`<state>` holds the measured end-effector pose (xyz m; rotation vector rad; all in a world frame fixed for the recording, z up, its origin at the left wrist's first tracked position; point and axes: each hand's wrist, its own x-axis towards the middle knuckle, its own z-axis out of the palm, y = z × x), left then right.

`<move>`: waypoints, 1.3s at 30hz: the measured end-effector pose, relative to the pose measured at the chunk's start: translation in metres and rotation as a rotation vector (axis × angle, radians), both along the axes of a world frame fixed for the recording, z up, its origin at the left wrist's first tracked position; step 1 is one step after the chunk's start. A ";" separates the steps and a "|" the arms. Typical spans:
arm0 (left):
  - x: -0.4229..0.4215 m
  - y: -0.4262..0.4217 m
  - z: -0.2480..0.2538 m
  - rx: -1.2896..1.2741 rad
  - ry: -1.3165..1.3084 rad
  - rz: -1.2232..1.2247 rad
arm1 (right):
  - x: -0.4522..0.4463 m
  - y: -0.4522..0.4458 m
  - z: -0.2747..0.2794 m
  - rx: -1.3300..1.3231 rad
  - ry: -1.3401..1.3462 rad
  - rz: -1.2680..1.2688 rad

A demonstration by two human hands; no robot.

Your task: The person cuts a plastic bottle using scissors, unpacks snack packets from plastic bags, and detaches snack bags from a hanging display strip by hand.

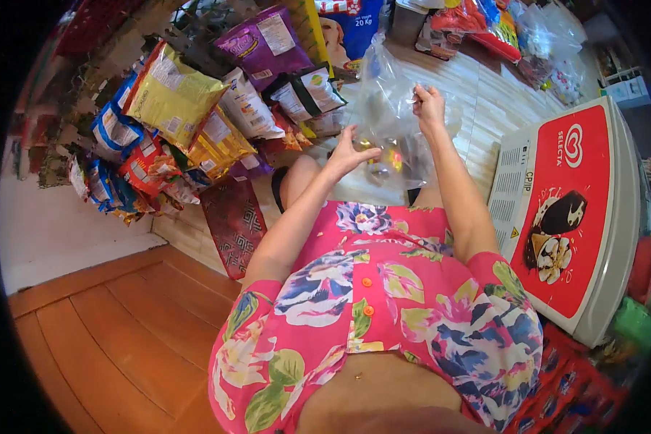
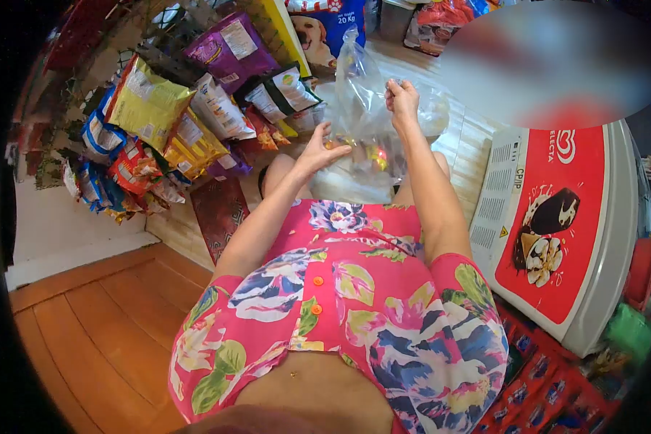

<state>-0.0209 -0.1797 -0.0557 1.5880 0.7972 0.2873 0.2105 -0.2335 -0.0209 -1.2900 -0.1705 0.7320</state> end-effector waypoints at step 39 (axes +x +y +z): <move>-0.018 -0.003 0.119 -0.416 -0.016 -0.311 | -0.022 -0.120 0.136 -0.052 -0.874 0.216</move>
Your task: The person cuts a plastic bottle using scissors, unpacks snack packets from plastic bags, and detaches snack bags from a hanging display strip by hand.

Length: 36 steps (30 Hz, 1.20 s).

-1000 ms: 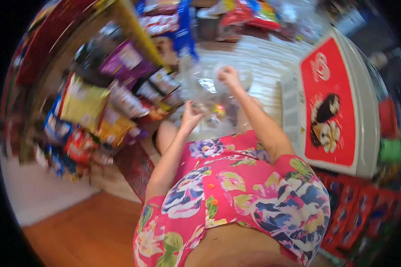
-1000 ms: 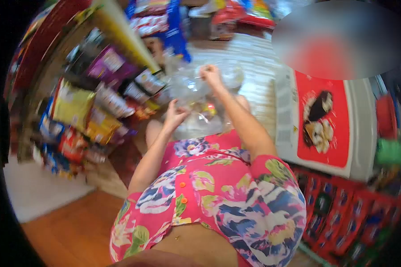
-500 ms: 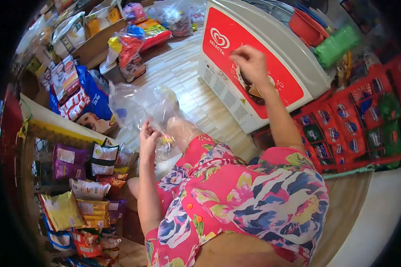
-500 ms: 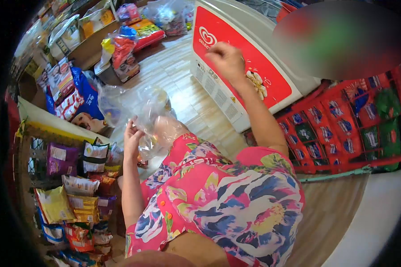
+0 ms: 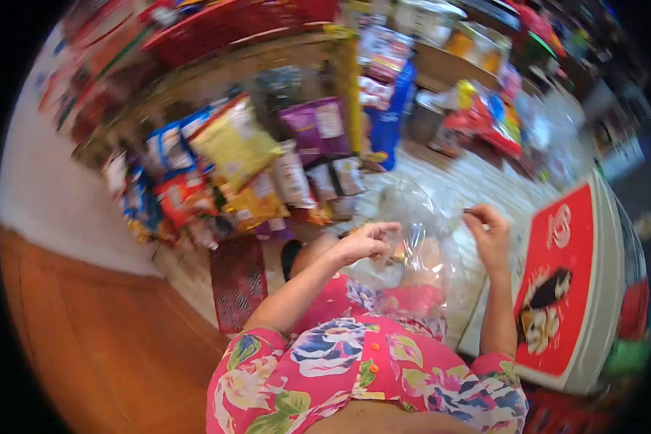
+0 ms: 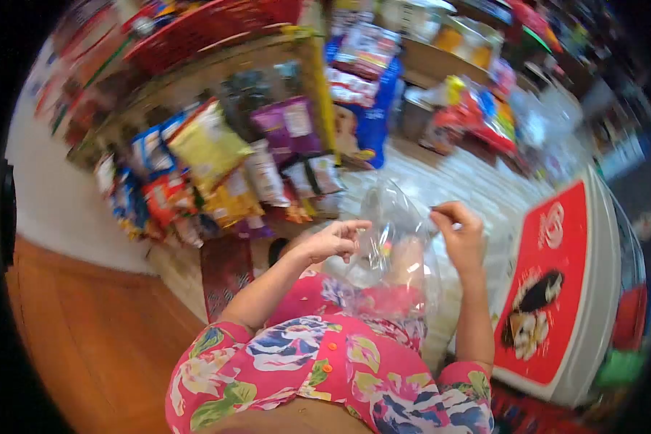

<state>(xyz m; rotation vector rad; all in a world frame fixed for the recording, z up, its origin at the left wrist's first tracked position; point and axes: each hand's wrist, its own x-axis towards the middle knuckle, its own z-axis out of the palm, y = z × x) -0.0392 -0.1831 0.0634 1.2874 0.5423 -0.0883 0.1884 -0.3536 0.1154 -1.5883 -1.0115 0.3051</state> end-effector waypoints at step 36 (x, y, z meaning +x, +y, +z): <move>-0.224 -0.055 -0.014 0.416 0.260 0.618 | -0.003 0.303 0.199 0.525 -0.491 0.174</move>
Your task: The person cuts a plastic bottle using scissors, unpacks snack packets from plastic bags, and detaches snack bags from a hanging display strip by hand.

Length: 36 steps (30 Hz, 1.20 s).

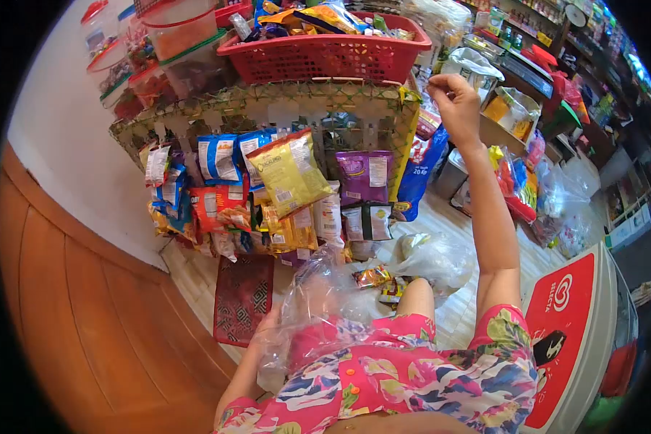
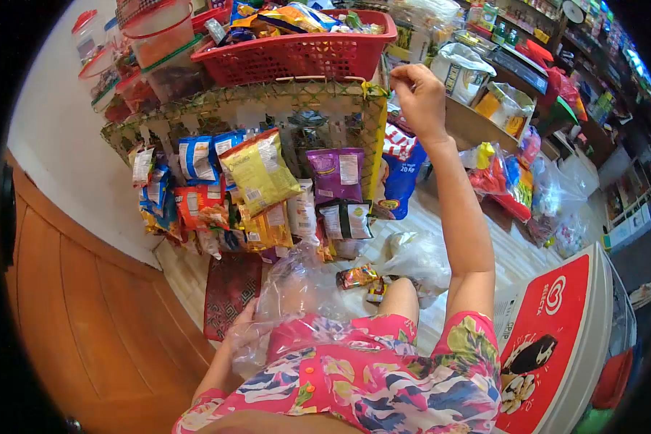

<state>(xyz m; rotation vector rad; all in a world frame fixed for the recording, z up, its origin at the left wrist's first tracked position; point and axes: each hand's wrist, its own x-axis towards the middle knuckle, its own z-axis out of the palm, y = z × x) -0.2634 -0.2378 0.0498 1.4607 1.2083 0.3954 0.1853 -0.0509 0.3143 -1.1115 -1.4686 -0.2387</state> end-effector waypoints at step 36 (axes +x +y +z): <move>-0.111 -0.071 0.083 -0.075 -0.092 0.369 | -0.139 0.144 0.098 0.022 -0.562 -0.173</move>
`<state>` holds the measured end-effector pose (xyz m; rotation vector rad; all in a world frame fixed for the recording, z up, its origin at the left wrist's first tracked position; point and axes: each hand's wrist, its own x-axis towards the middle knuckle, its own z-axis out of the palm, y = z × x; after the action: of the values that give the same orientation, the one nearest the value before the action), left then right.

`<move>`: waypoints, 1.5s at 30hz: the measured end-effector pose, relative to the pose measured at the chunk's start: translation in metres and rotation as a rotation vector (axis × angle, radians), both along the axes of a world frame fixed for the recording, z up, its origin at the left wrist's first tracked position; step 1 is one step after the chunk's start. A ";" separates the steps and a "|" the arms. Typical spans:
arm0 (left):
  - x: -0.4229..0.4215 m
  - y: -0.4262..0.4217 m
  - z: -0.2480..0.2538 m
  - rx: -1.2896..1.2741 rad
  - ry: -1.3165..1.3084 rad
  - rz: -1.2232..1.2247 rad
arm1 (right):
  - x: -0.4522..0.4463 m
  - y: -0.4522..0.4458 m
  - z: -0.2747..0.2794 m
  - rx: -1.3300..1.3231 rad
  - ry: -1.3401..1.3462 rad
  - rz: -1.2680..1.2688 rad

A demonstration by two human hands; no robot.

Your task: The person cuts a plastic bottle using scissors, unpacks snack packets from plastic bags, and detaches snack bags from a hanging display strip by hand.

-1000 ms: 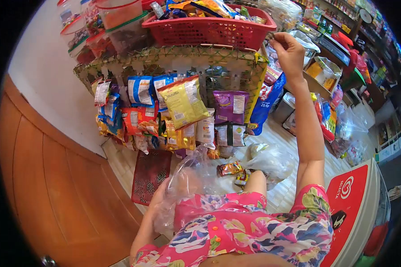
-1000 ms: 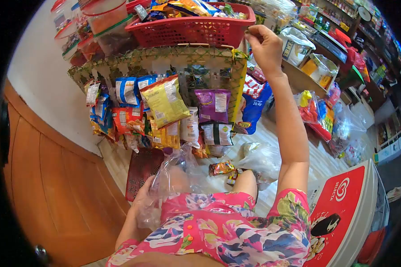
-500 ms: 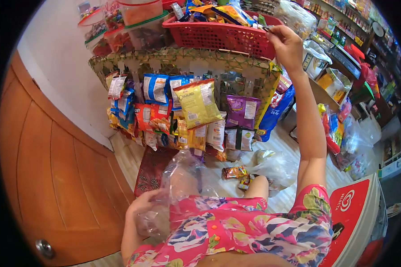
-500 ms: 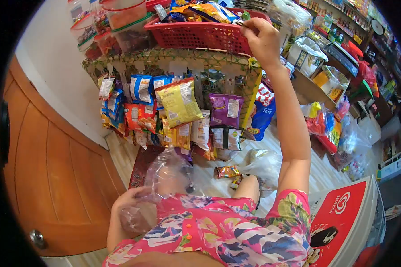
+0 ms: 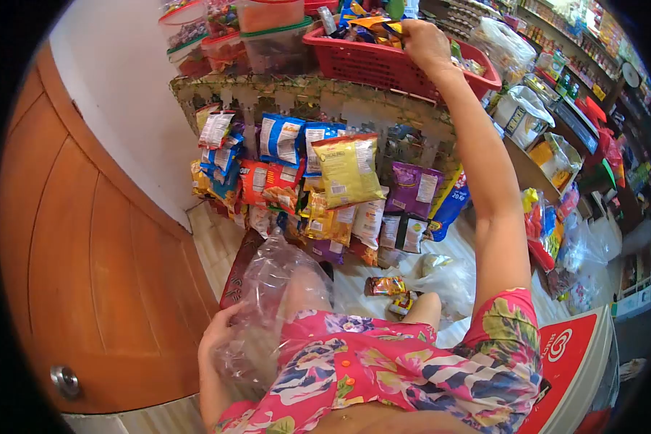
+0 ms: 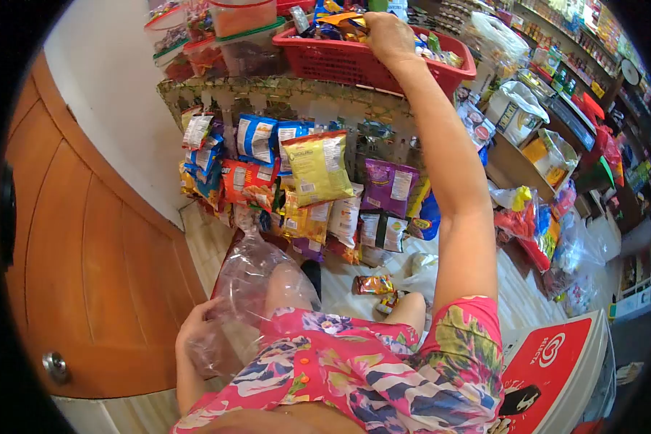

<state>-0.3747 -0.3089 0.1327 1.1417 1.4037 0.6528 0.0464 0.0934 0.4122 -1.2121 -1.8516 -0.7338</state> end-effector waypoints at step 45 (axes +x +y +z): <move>-0.058 -0.008 -0.053 0.384 0.692 0.492 | -0.010 -0.180 0.022 0.391 0.477 0.904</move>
<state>-0.4324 -0.3167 0.0792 1.4081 2.2622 0.9533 0.0367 -0.0865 0.4340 -0.1918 -1.5187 -0.2324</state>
